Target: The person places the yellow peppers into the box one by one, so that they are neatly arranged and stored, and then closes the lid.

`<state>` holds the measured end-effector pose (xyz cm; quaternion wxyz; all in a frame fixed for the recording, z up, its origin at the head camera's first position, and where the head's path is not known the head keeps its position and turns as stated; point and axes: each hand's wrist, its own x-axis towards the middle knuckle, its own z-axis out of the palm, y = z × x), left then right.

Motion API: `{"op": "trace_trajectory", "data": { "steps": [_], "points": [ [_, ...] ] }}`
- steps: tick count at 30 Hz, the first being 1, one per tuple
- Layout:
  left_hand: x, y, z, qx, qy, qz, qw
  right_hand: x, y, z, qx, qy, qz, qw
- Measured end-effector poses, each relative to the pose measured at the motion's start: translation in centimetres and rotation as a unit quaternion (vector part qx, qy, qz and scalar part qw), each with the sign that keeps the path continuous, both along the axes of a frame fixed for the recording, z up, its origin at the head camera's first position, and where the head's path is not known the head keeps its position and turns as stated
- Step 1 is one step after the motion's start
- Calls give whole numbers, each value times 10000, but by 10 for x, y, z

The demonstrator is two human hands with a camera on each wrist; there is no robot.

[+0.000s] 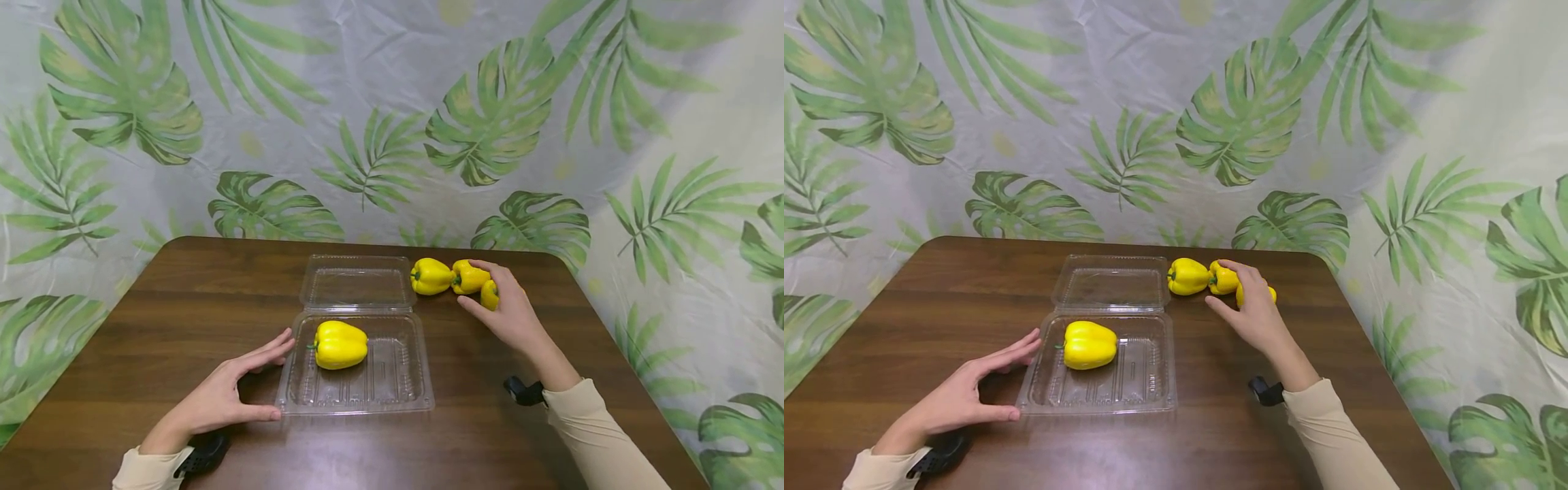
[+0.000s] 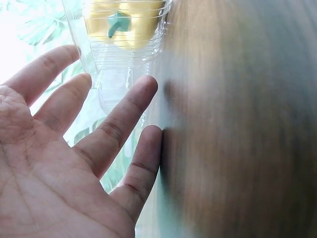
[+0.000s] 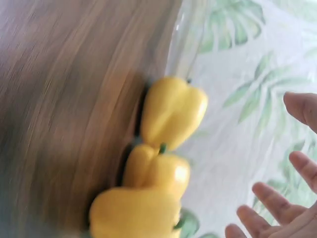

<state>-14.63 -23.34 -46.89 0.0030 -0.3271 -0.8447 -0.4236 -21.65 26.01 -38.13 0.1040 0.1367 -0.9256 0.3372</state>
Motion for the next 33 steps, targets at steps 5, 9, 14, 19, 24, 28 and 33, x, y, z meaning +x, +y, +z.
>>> {"op": "trace_trajectory", "data": {
  "steps": [5,9,14,19,24,28,33],
  "points": [
    [-1,0,-1,-30,34,25,10000,-4,26,-7,-82,55,-496,9987],
    [-1,0,-2,-16,21,4,10000,-7,43,-15,-78,8,-772,9970],
    [-1,-1,-3,10,33,-28,10000,-10,59,-26,-212,-239,-970,9948],
    [-1,-1,-4,39,39,-47,10000,-15,68,-37,-409,-577,-1070,9917],
    [-1,-1,-3,25,53,-53,10000,-21,74,-47,-623,-1042,-1070,9868],
    [-1,-1,-3,20,55,-54,10000,-24,75,-52,-720,-1340,-1086,9824],
    [-1,0,-1,25,57,-55,10000,-26,74,-56,-779,-1504,-1147,9789]
  ]
}}
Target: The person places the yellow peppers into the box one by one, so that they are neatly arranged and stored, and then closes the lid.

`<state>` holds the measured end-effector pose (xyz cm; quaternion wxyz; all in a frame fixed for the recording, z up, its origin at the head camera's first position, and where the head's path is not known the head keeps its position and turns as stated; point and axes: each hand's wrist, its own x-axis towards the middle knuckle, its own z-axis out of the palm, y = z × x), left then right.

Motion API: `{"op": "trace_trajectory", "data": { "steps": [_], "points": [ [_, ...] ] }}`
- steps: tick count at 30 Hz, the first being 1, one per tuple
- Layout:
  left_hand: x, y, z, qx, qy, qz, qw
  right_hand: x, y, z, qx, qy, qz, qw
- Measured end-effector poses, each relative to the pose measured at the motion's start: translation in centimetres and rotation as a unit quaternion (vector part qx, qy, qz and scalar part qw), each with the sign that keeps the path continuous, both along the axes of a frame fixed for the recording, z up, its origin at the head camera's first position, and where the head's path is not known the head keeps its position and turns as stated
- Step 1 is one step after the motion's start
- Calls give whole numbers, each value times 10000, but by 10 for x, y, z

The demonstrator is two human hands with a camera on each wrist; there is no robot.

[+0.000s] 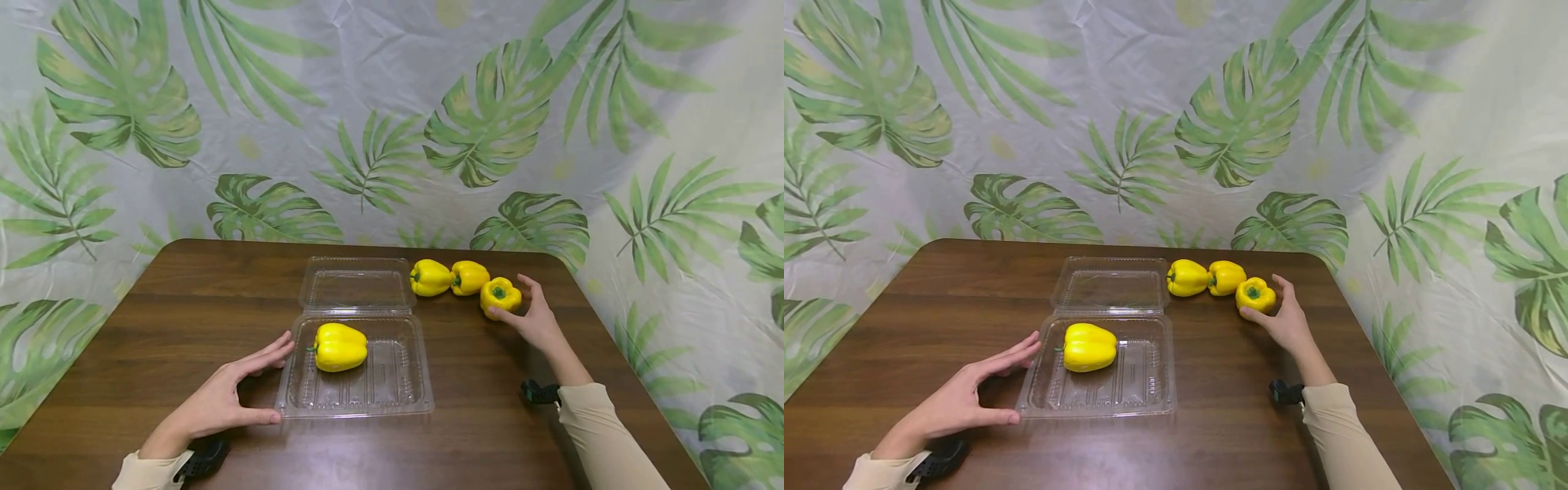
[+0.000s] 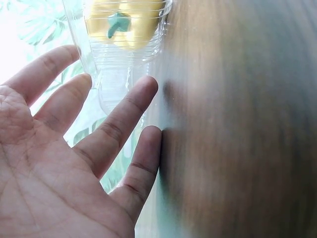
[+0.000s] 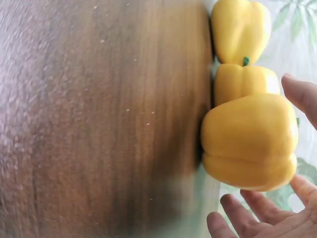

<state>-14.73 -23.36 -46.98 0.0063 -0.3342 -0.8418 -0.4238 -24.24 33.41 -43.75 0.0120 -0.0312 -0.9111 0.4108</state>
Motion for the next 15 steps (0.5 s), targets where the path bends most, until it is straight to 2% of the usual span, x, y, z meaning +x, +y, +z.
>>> {"op": "trace_trajectory", "data": {
  "steps": [9,15],
  "points": [
    [1,0,0,7,-16,-5,10000,-4,0,-9,-163,108,74,9998],
    [0,0,0,0,-20,12,10000,-3,-1,-14,-213,65,-26,9997]
  ]
}}
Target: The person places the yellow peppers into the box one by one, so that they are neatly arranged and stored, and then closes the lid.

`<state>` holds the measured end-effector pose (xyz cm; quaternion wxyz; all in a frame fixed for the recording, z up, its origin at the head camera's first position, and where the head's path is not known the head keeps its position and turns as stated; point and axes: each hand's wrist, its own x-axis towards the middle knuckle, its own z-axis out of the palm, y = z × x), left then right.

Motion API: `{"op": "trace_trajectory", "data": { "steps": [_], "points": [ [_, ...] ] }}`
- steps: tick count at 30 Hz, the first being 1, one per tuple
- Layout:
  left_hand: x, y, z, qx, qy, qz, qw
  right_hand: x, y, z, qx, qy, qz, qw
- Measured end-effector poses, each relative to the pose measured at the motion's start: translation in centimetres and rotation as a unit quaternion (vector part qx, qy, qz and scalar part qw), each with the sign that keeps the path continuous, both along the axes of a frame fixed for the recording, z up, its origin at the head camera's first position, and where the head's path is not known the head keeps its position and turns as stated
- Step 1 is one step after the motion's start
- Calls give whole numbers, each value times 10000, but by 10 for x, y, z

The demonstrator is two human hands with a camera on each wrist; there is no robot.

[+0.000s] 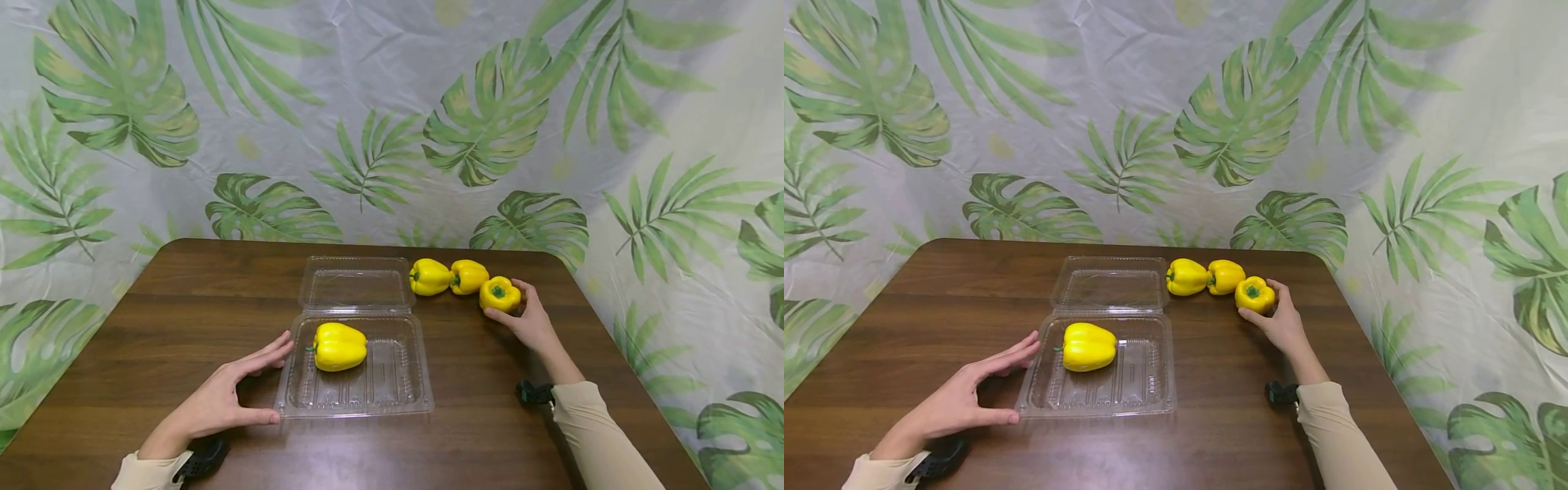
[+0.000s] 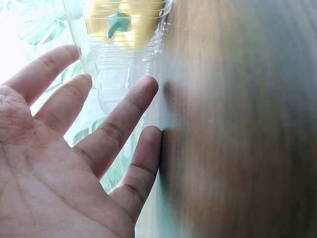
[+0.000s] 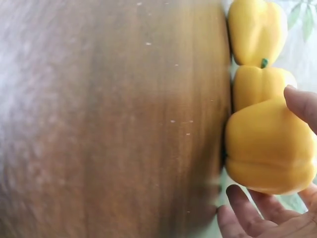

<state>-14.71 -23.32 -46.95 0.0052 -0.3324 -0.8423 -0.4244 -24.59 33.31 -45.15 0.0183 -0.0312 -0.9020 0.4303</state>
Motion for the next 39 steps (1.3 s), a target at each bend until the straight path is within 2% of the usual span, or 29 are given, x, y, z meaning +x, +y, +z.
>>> {"op": "trace_trajectory", "data": {
  "steps": [12,28,39],
  "points": [
    [1,-1,0,-44,25,62,10000,-2,-2,-5,174,-133,-118,9997],
    [1,0,1,-45,59,12,10000,-3,3,-8,85,27,-207,9997],
    [0,1,1,-72,86,17,9999,-1,3,-2,207,-81,-332,9992]
  ]
}}
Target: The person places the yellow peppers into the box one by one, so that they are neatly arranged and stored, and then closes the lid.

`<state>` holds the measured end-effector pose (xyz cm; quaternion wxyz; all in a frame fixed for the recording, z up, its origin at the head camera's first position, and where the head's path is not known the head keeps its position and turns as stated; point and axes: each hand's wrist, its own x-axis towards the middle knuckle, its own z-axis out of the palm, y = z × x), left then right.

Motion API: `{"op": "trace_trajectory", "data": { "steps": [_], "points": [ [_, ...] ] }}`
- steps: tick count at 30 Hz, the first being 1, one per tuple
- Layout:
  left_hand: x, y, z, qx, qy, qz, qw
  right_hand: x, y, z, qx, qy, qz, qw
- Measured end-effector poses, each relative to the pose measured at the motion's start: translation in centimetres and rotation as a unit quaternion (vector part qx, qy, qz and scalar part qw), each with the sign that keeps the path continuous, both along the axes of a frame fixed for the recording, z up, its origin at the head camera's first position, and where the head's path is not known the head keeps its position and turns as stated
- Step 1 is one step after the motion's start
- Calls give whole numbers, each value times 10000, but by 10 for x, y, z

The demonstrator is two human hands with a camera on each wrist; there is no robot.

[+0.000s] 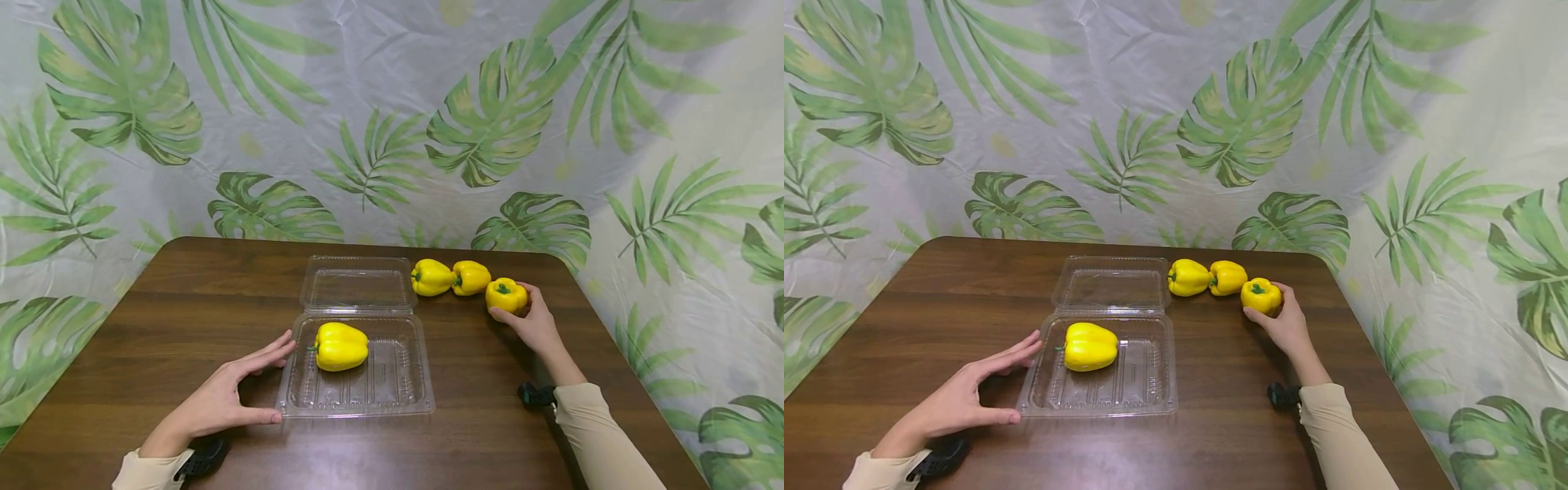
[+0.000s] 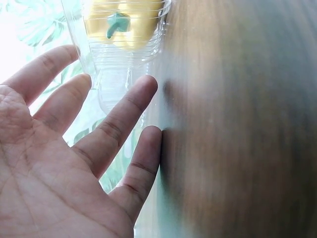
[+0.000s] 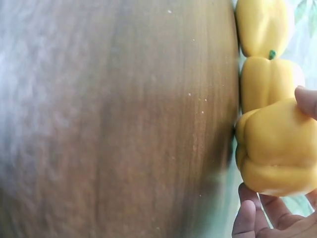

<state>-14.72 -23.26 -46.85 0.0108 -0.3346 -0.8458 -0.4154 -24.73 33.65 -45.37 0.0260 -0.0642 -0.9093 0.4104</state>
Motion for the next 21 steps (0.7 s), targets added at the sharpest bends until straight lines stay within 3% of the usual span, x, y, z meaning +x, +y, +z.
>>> {"op": "trace_trajectory", "data": {
  "steps": [10,21],
  "points": [
    [-1,-1,-1,9,-43,71,10000,-1,4,3,78,-37,10,10000],
    [0,0,1,-6,-61,109,9999,0,2,3,28,279,-13,9996]
  ]
}}
